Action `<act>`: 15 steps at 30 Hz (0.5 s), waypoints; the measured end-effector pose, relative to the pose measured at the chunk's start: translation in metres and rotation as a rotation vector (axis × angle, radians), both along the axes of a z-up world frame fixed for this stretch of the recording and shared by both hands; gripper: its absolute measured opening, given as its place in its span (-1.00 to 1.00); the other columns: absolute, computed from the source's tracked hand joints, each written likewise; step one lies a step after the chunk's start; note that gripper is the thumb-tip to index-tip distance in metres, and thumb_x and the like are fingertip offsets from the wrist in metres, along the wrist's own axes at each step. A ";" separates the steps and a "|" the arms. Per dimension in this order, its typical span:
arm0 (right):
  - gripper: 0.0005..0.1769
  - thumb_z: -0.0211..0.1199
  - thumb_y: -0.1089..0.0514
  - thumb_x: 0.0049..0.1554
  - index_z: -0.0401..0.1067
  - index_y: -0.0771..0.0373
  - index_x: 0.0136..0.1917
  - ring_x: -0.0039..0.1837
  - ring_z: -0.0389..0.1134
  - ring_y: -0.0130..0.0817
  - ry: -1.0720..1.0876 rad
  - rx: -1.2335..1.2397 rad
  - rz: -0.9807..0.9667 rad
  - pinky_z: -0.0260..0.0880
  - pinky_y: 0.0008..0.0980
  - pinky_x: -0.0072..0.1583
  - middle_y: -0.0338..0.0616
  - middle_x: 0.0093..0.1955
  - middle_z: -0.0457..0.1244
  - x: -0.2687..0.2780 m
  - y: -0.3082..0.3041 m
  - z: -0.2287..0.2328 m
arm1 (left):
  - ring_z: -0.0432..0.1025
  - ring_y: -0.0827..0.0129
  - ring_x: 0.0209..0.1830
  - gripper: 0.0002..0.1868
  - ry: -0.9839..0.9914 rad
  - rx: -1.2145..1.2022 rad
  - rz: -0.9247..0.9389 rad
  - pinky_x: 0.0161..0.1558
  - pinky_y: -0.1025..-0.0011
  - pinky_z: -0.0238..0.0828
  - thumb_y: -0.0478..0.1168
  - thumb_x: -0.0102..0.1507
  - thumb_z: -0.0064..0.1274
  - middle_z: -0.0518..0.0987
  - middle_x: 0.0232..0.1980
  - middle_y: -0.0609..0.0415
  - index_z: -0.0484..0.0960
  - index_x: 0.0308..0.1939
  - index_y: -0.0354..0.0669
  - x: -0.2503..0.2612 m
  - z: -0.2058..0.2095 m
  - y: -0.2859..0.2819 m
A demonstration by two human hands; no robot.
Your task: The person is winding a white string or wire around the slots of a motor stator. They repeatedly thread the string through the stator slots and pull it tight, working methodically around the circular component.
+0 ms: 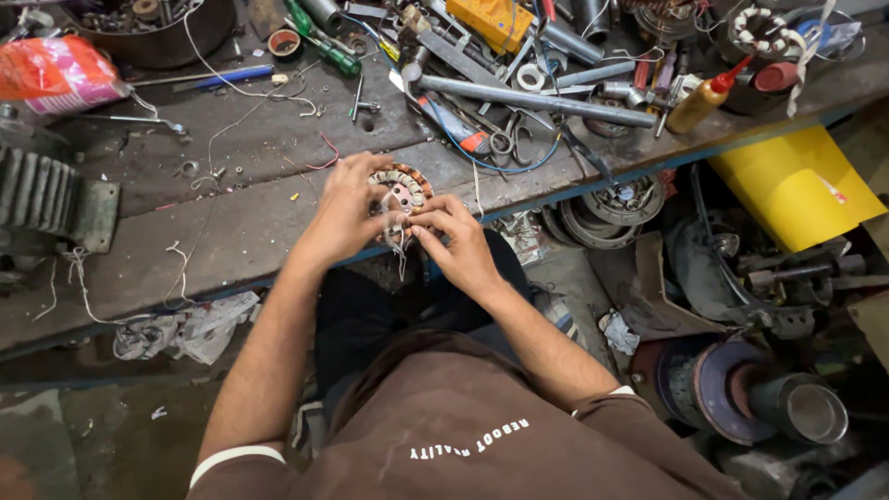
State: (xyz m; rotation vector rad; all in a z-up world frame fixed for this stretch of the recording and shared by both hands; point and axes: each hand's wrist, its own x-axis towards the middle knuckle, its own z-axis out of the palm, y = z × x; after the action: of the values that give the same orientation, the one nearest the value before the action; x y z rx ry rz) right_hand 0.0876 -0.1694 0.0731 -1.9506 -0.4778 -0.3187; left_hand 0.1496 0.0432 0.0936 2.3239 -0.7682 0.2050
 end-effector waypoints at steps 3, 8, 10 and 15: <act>-0.76 0.33 0.28 0.18 0.55 0.26 0.14 0.00 0.40 -0.37 -0.007 0.008 0.023 0.44 -0.43 0.04 -0.08 0.17 0.28 -0.001 -0.002 -0.003 | 0.16 -0.04 0.47 -0.82 0.087 -0.051 -0.114 0.42 0.05 0.06 -0.13 0.12 0.32 0.43 0.40 -0.03 0.77 -0.25 -0.10 0.001 0.005 0.005; -0.60 0.35 0.28 0.16 0.48 0.21 0.28 0.07 0.40 -0.33 -0.023 -0.042 0.058 0.45 -0.37 0.14 -0.05 0.31 0.24 -0.009 -0.010 -0.011 | 0.20 -0.02 0.42 -0.80 0.099 -0.039 -0.151 0.42 0.08 0.11 -0.13 0.13 0.31 0.43 0.38 -0.02 0.72 -0.25 -0.13 0.004 0.013 0.013; -0.54 0.38 0.29 0.14 0.46 0.21 0.32 0.15 0.37 -0.24 -0.110 -0.085 0.065 0.42 -0.31 0.21 -0.05 0.35 0.24 -0.012 -0.013 -0.012 | 0.19 -0.04 0.41 -0.82 0.084 0.020 -0.145 0.40 0.06 0.10 -0.14 0.12 0.31 0.43 0.37 -0.04 0.73 -0.29 -0.13 0.005 0.017 0.015; -0.50 0.37 0.27 0.14 0.43 0.18 0.35 0.17 0.39 -0.21 -0.064 -0.075 0.101 0.43 -0.30 0.24 -0.07 0.39 0.23 -0.015 -0.017 -0.013 | 0.18 -0.05 0.40 -0.84 0.047 0.099 -0.123 0.37 0.05 0.09 -0.15 0.12 0.30 0.43 0.36 -0.03 0.74 -0.32 -0.14 0.004 0.020 0.012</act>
State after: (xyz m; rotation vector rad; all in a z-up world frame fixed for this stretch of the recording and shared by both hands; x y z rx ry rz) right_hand 0.0730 -0.1865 0.0601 -1.9858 -0.6355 -0.3035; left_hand 0.1536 0.0555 0.1134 2.3552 -0.9131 0.0584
